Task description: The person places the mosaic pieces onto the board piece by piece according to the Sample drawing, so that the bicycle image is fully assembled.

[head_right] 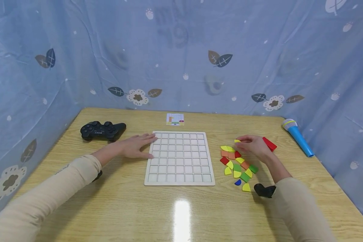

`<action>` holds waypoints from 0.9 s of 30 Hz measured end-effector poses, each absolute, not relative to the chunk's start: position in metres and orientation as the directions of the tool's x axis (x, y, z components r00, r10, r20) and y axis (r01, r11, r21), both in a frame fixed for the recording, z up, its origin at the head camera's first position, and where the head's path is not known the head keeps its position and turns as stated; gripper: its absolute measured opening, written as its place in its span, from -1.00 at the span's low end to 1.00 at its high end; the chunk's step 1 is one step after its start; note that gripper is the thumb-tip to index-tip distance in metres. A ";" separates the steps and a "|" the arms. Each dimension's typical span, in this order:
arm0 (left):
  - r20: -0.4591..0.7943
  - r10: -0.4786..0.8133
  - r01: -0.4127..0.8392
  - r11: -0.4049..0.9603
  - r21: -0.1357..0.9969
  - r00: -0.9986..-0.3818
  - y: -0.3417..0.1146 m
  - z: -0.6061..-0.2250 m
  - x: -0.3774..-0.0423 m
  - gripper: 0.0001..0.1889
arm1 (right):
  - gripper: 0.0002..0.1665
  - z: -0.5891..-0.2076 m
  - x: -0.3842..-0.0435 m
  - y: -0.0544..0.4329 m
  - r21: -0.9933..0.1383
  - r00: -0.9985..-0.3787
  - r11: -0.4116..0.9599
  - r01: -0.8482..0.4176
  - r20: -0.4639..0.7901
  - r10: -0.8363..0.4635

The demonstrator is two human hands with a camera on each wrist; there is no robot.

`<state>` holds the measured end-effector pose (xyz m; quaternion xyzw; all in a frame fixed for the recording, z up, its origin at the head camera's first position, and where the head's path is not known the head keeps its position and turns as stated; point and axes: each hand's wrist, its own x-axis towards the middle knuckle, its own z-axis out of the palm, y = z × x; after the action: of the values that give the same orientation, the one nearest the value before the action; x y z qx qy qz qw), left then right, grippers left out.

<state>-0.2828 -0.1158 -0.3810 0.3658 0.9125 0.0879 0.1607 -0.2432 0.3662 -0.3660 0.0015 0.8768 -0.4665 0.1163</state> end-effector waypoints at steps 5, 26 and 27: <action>-0.236 0.689 0.632 0.724 0.278 -0.685 -0.115 -0.381 -0.280 -0.11 | -0.37 -0.366 -0.248 0.347 -0.871 -0.972 0.483 0.085 -0.179 -0.151; -0.250 0.675 0.644 0.737 0.205 -0.694 -0.113 -0.385 -0.279 -0.06 | -0.44 -0.358 -0.274 0.261 -0.873 -0.957 0.488 0.013 -0.152 -0.247; -0.250 0.675 0.643 0.738 0.205 -0.694 -0.113 -0.385 -0.279 -0.06 | -0.45 -0.358 -0.275 0.257 -0.869 -0.955 0.495 0.002 -0.148 -0.257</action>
<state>-0.2786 -0.1128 -0.3855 0.3586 0.9190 0.0507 0.1558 -0.2751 0.2568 -0.3580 -0.0746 0.8547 -0.4969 0.1301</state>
